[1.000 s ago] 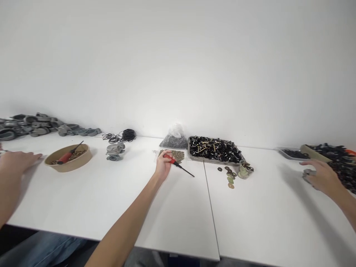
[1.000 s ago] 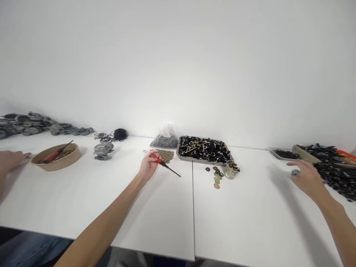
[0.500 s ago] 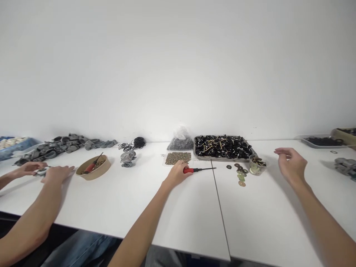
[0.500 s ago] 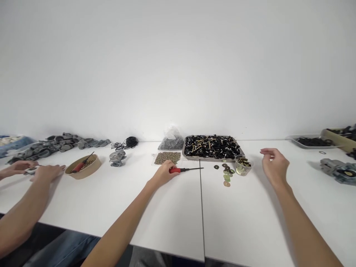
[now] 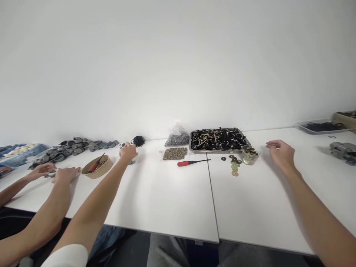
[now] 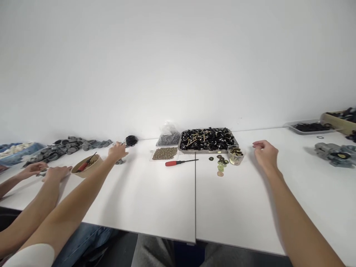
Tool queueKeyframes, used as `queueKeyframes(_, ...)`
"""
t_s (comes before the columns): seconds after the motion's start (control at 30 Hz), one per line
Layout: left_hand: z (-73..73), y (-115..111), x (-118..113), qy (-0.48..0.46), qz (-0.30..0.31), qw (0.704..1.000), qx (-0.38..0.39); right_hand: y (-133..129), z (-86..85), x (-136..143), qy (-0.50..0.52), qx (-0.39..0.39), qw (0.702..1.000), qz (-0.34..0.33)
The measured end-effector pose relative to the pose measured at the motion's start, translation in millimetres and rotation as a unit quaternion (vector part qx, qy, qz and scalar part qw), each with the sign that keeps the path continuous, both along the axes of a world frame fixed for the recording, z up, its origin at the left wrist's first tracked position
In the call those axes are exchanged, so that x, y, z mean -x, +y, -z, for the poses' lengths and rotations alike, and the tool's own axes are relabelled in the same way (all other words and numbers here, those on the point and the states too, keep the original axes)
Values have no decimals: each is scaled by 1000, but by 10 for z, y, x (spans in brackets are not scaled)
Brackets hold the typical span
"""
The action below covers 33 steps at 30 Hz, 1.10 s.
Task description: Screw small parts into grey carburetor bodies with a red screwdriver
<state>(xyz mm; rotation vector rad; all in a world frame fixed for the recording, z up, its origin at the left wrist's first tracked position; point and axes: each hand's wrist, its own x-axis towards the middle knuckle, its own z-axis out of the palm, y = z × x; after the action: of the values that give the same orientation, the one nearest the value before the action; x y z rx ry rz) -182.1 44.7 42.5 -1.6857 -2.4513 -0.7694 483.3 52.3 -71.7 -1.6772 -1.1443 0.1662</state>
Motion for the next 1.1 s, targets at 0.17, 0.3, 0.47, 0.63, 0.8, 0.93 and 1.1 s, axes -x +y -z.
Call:
queueKeyframes(0.17,65,-123,180,2,-17,1000,21,-3,2,14,5,-12,1000,-9)
queueKeyframes(0.3,-6,-188,100,-27,1,1000,-6,6,1,25,9,-26,1000,-11)
queueKeyframes(0.47,-142,-243,-496,-91,113,986,-84,21,13,31,20,-26,999,-8)
queueKeyframes(0.63,-64,-517,-1568,-156,299,941,-11,27,35,16,35,-33,999,0)
queueKeyframes(0.8,46,-962,-2506,-159,445,877,87,31,38,-5,47,-58,997,0)
queueKeyframes(0.93,68,-1163,-2848,-120,509,840,145,51,62,-18,52,-70,996,-12)
queueKeyframes(1.1,117,-1165,-2782,-98,552,799,219,70,70,-22,60,-66,996,-13)
